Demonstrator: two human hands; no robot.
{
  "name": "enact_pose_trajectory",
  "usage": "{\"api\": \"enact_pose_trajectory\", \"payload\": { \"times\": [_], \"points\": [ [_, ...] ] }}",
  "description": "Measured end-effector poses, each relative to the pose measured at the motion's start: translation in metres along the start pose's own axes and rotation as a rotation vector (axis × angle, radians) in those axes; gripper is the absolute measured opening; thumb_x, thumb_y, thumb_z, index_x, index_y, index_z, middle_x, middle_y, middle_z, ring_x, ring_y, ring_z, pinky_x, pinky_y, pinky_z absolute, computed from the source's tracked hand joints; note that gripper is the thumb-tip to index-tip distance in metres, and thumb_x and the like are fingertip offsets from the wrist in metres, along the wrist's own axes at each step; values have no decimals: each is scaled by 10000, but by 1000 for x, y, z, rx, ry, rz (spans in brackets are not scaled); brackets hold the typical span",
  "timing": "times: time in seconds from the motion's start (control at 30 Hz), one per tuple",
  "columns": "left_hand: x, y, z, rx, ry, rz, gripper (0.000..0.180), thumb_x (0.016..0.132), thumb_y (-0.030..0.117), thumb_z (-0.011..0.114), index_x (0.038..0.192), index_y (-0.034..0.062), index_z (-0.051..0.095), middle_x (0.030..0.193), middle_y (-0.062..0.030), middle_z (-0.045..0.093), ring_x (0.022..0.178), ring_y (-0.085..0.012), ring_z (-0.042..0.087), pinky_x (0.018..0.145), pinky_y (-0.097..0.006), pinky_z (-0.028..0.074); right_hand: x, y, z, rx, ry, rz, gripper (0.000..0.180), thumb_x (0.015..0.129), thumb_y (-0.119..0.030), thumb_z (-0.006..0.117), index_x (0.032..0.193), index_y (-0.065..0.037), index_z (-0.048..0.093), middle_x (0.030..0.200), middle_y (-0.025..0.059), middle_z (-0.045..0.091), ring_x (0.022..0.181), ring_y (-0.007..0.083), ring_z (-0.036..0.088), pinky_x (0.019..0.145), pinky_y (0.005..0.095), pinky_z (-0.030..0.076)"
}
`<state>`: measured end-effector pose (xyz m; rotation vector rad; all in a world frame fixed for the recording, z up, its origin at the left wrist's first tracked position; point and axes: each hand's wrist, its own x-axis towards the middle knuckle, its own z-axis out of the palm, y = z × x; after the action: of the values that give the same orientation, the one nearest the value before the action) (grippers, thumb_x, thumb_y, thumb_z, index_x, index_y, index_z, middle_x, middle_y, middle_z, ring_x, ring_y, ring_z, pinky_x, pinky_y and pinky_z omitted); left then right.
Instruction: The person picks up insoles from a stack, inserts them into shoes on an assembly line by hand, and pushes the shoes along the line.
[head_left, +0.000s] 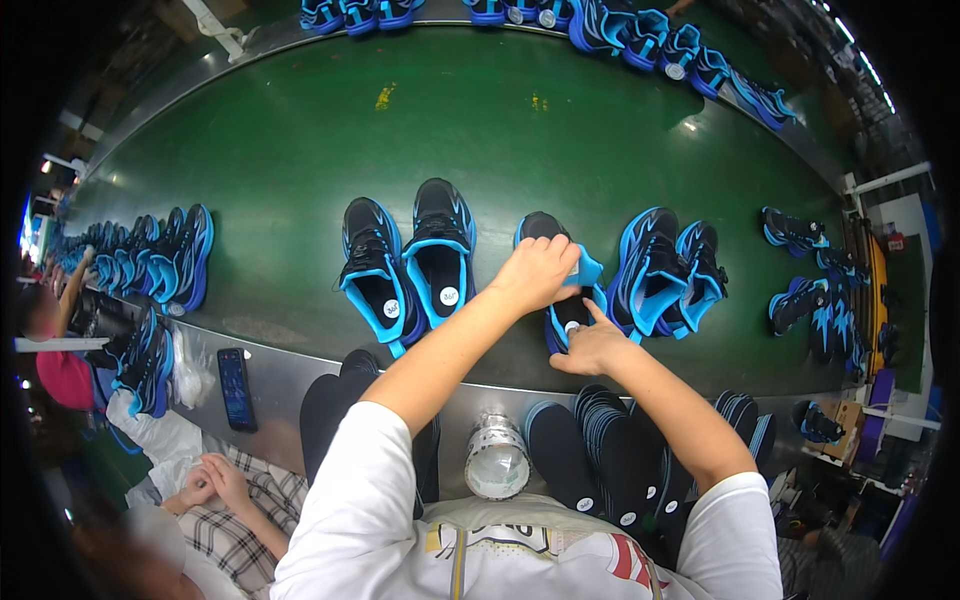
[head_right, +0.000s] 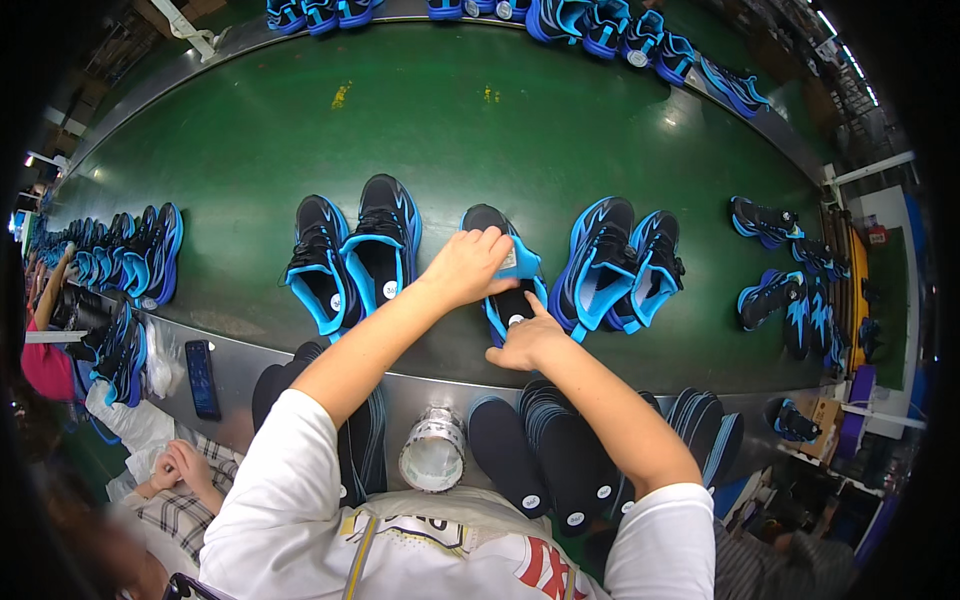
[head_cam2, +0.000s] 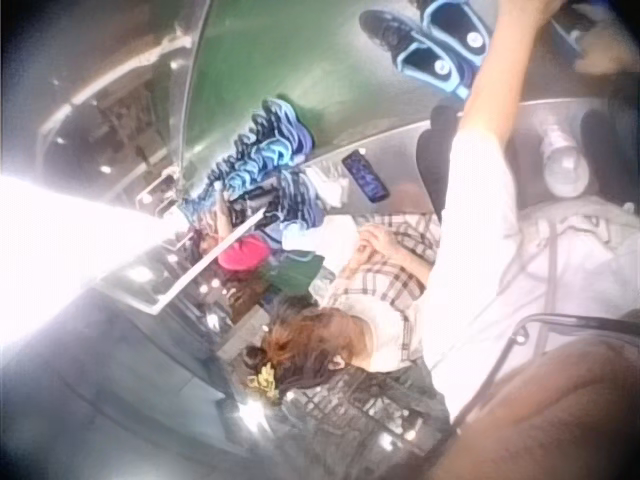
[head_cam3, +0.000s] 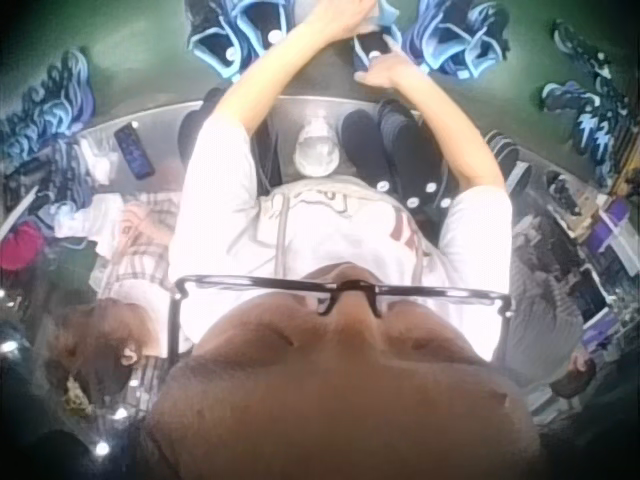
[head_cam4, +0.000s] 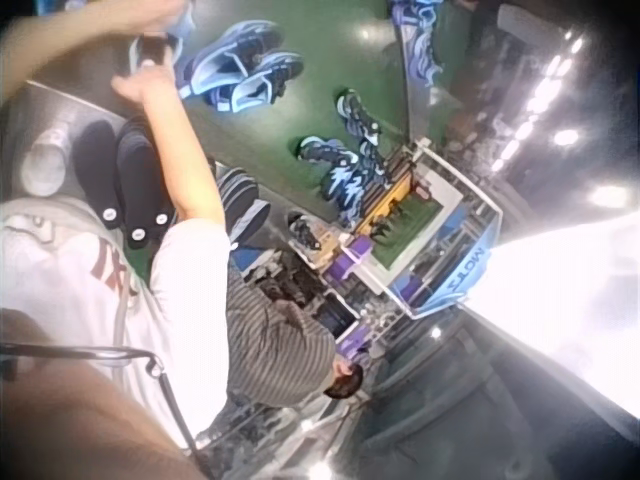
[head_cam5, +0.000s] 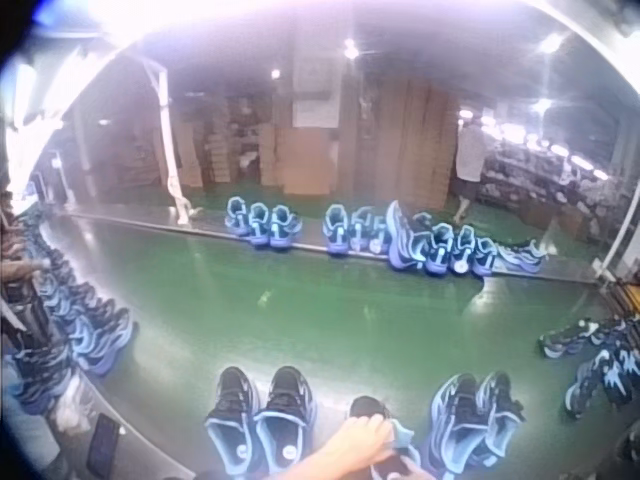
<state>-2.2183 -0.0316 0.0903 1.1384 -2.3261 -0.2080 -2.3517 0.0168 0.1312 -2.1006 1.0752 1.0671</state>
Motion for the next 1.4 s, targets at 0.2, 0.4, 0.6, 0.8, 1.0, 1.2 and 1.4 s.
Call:
{"api": "enact_pose_trajectory", "payload": {
  "times": [0.2, 0.4, 0.6, 0.8, 1.0, 1.2, 1.4],
  "points": [
    [-1, -8, 5, -136, -171, -93, 348, 694, 229, 650, 891, 33, 442, 832, -131, 476, 761, -306, 551, 645, -388, 454, -12, 7, 35, 40, 413, -68, 396, 731, -277, 456, 889, 48, 617, 938, 171, 610, 1094, 240, 473, 1060, 426, 17],
    [1, -3, 13, 96, -343, -40, 249, 753, 213, 561, 905, 39, 467, 833, -120, 497, 720, -281, 569, 641, -378, 460, 0, -10, 14, 184, 206, 183, 434, 722, -331, 495, 900, 43, 622, 987, 151, 603, 1093, 244, 473, 1008, 552, -59],
    [7, 7, 19, 405, -441, 153, 180, 708, 158, 532, 860, 65, 505, 798, -84, 518, 704, -238, 577, 601, -357, 451, -11, -4, 47, 195, 575, 102, 393, 713, -287, 536, 941, 26, 604, 1089, 156, 545, 1119, 249, 443, 1000, 575, 3],
    [-15, -7, -20, 72, -358, 205, 167, 718, 143, 549, 842, 42, 501, 768, -92, 520, 688, -280, 566, 587, -380, 437, -66, -33, 90, 282, 924, 182, 317, 738, -199, 583, 1029, -74, 584, 1218, 187, 432, 1200, 297, 332, 978, 558, 163],
    [-41, 32, -64, -1051, -34, -595, 129, 739, 79, 482, 631, 15, 449, 703, -61, 552, 587, -128, 469, 546, -252, 395, -67, -27, 113, 346, 870, 131, 296, 756, -195, 585, 1018, -57, 590, 1157, 206, 474, 1138, 312, 408, 962, 474, 264],
    [-78, 53, -42, -1443, 368, -1150, 230, 752, 133, 563, 582, 93, 414, 554, 28, 425, 495, -49, 358, 450, -200, 306, -47, -20, 104, 713, 1032, 48, 235, 755, -163, 593, 935, -14, 614, 1021, 220, 549, 970, 357, 521, 840, 401, 405],
    [-63, 96, 20, -499, -91, -1040, 516, 761, 453, 566, 887, -30, 433, 662, -222, 583, 649, -399, 587, 581, -428, 462, -54, -27, 95, 621, 1084, 56, 326, 782, -140, 577, 1069, 11, 538, 1079, 233, 534, 1028, 363, 499, 868, 402, 391]
  ]
}}
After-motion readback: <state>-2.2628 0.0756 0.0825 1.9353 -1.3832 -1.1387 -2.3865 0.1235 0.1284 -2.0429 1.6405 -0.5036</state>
